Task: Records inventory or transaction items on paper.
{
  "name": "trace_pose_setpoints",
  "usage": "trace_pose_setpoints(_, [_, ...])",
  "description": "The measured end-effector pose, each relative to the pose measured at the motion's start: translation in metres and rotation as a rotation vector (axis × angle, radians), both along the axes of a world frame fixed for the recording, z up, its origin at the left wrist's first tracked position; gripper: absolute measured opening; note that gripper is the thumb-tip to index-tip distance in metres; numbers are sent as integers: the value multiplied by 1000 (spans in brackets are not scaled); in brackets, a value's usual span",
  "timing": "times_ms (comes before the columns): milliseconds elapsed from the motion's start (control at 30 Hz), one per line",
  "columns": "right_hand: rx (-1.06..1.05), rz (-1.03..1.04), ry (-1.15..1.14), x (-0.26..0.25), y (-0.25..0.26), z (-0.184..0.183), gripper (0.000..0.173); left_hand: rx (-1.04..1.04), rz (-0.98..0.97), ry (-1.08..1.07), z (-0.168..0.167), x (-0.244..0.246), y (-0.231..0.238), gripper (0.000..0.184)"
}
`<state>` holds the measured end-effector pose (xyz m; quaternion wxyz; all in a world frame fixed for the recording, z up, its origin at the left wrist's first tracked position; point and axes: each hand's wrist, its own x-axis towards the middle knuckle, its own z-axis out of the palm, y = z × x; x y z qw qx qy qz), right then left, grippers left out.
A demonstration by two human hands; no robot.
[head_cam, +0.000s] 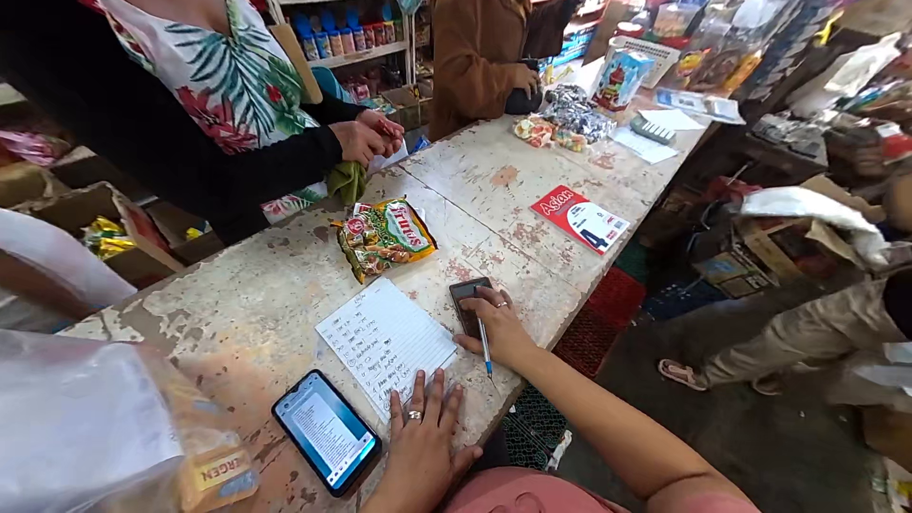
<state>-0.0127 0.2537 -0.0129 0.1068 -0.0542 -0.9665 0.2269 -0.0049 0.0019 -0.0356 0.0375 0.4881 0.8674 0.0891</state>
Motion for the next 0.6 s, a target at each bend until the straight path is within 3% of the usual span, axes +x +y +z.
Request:
trace_pose_setpoints(100, [19,28,-33,-8,4,2,64,7,6,3,0,0,1,92])
trace_pose_setpoints(167, [-86,49,-20,-6,12,5,59,15,6,-5,-1,0,1,92])
trace_pose_setpoints(233, [-167,66,68,3,19,5,46,27,0,3,-2,0,0,92])
trace_pose_setpoints(333, [-125,86,268,27,17,-1,30,32,-5,9,-3,-1,0,91])
trace_pose_setpoints(400, [-61,92,314,41,8,-6,29,25,-6,-4,-2,-1,0,91])
trace_pose_setpoints(533, [2,103,165,52,-2,-9,30,38,-3,9,-1,0,1,91])
trace_pose_setpoints(600, [17,66,248,52,1,-9,30,32,1,2,1,-1,0,91])
